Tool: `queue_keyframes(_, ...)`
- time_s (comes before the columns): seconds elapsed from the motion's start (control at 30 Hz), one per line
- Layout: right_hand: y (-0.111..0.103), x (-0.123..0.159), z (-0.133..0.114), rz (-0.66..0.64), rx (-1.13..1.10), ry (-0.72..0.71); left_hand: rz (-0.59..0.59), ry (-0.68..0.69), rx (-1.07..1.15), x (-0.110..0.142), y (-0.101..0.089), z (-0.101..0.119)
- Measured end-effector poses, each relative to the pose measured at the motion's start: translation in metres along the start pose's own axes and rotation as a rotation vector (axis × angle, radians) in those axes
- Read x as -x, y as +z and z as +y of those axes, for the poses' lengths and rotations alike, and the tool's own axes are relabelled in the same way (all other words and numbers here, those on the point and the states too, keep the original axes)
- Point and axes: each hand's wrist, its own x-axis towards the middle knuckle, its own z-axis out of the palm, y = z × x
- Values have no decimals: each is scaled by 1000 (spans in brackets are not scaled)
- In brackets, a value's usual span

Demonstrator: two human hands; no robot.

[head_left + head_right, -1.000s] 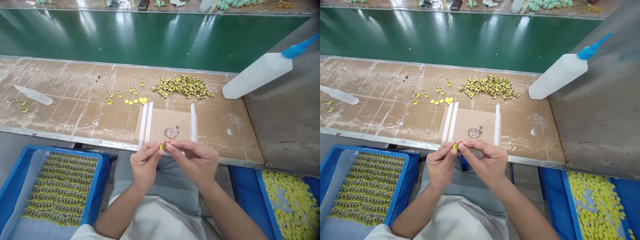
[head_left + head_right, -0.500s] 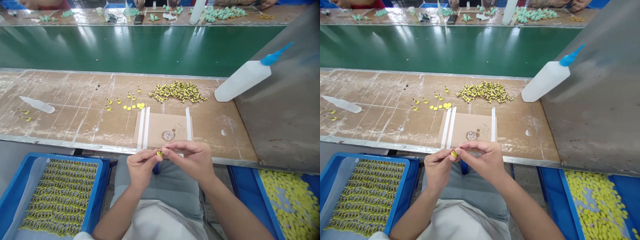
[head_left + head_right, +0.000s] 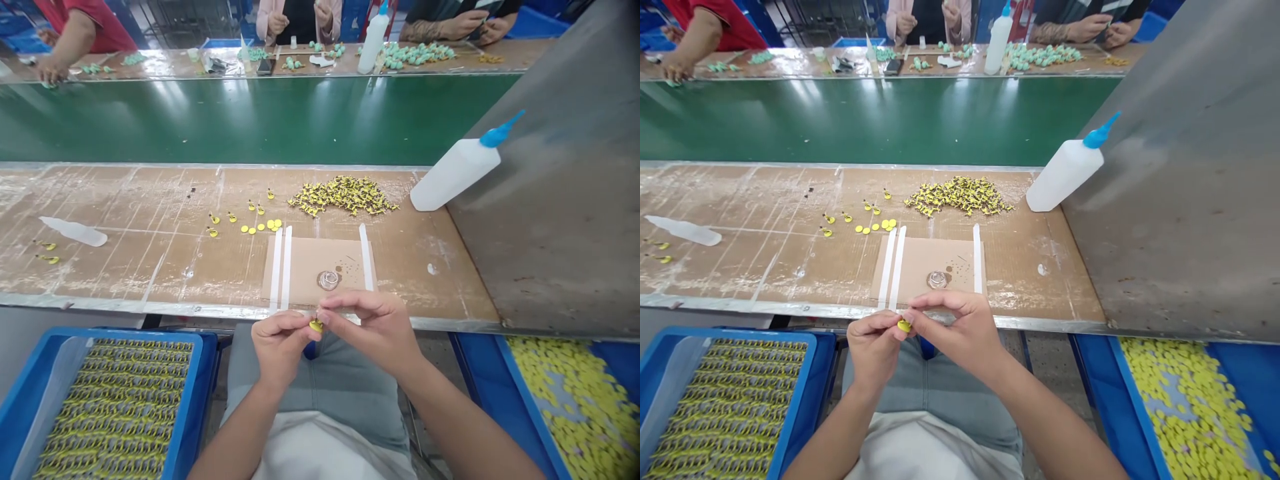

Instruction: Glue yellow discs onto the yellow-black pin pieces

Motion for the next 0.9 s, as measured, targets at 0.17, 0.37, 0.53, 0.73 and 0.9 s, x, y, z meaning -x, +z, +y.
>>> queue_keyframes(0.17,-3,2,0,-83,-131,79,-112,204,-47,-2,1,5)
queue_keyframes(0.37,-5,4,0,-190,-277,174,-134,348,-53,-3,2,9)
queue_keyframes(0.53,-2,5,-1,-195,-330,215,-187,385,-6,-2,3,12)
queue_keyframes(0.73,0,3,-1,-254,-378,230,-326,418,-20,-4,3,18)
queue_keyframes(0.9,-1,3,-2,-273,-372,227,-401,455,-75,-5,1,23)
